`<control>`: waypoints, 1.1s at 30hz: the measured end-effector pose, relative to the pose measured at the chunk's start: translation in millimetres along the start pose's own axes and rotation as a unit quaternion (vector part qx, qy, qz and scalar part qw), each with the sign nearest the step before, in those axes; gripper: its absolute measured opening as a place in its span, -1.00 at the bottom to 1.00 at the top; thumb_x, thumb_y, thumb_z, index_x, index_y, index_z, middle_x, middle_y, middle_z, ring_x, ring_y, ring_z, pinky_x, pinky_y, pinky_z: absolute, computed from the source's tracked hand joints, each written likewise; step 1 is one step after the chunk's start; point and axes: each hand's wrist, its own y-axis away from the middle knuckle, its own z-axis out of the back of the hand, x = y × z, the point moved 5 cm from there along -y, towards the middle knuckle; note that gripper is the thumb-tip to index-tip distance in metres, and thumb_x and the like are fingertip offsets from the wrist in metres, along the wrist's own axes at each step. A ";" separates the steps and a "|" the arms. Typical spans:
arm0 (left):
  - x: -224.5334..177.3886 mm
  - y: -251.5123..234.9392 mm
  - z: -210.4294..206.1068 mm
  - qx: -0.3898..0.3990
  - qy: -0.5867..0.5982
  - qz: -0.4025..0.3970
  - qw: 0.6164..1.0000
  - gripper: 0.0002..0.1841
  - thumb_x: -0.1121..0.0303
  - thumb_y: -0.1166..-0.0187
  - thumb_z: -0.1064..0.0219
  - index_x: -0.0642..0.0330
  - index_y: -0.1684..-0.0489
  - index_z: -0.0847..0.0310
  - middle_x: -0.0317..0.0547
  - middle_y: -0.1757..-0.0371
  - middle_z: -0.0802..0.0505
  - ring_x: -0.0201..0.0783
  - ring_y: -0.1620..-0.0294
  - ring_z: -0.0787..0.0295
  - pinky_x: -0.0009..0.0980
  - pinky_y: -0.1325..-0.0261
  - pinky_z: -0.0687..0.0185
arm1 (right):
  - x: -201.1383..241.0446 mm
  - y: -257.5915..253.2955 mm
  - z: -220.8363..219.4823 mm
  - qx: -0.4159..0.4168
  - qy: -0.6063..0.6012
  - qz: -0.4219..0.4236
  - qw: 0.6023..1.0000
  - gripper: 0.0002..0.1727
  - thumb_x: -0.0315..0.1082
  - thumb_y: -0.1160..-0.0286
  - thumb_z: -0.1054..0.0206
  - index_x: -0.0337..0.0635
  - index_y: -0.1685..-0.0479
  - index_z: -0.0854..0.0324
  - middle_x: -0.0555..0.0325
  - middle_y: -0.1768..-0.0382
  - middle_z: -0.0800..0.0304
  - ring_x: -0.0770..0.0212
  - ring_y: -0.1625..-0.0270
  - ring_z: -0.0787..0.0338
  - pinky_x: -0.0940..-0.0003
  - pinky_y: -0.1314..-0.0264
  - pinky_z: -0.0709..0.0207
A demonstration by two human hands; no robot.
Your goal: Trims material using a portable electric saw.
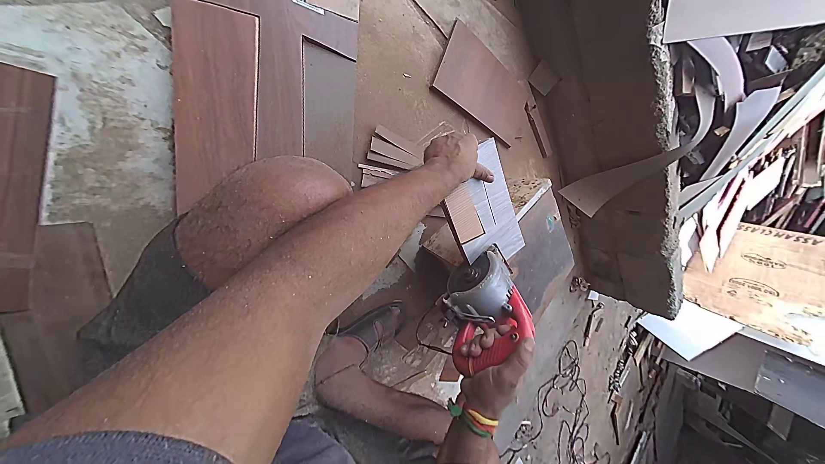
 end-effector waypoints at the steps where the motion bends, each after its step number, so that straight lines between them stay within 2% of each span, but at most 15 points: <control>1: 0.4 0.0 -0.4 -0.001 0.000 0.000 1.000 -0.18 -0.39 -0.30 -0.51 0.15 -0.30 -0.63 0.19 -0.22 -0.81 0.21 -0.30 -0.76 0.32 -0.20 -0.65 | -0.2 0.0 0.3 -0.001 0.002 -0.002 1.000 -0.29 0.34 -0.76 0.19 -0.14 0.21 -0.52 0.23 0.78 -0.58 0.29 0.81 -0.64 0.33 0.77 -0.65; 10: -0.5 -0.6 -0.9 -0.002 0.000 -0.005 1.000 -0.17 -0.40 -0.30 -0.50 0.18 -0.28 -0.64 0.20 -0.21 -0.82 0.21 -0.29 -0.77 0.32 -0.19 -0.65 | 0.0 -3.5 2.3 -0.003 0.016 -0.008 1.000 -0.26 0.41 -0.70 0.16 -0.11 0.20 -0.53 0.25 0.77 -0.58 0.30 0.80 -0.63 0.32 0.76 -0.64; 20: 0.5 -0.9 -1.3 -0.001 -0.001 -0.004 1.000 -0.16 -0.40 -0.29 -0.50 0.17 -0.30 -0.63 0.20 -0.24 -0.80 0.23 -0.31 -0.75 0.34 -0.20 -0.64 | 2.2 -7.1 -0.2 0.003 0.010 -0.010 1.000 -0.29 0.35 -0.74 0.21 -0.13 0.20 -0.53 0.24 0.77 -0.60 0.31 0.80 -0.64 0.34 0.76 -0.65; 33: -0.5 -1.3 -0.8 -0.001 -0.010 -0.008 1.000 -0.20 -0.41 -0.31 -0.48 0.15 -0.24 -0.64 0.20 -0.18 -0.81 0.22 -0.27 -0.77 0.32 -0.14 -0.66 | 4.5 -9.5 -2.8 0.001 0.010 0.003 1.000 -0.29 0.33 -0.77 0.25 -0.12 0.20 -0.52 0.25 0.78 -0.58 0.31 0.81 -0.64 0.34 0.77 -0.64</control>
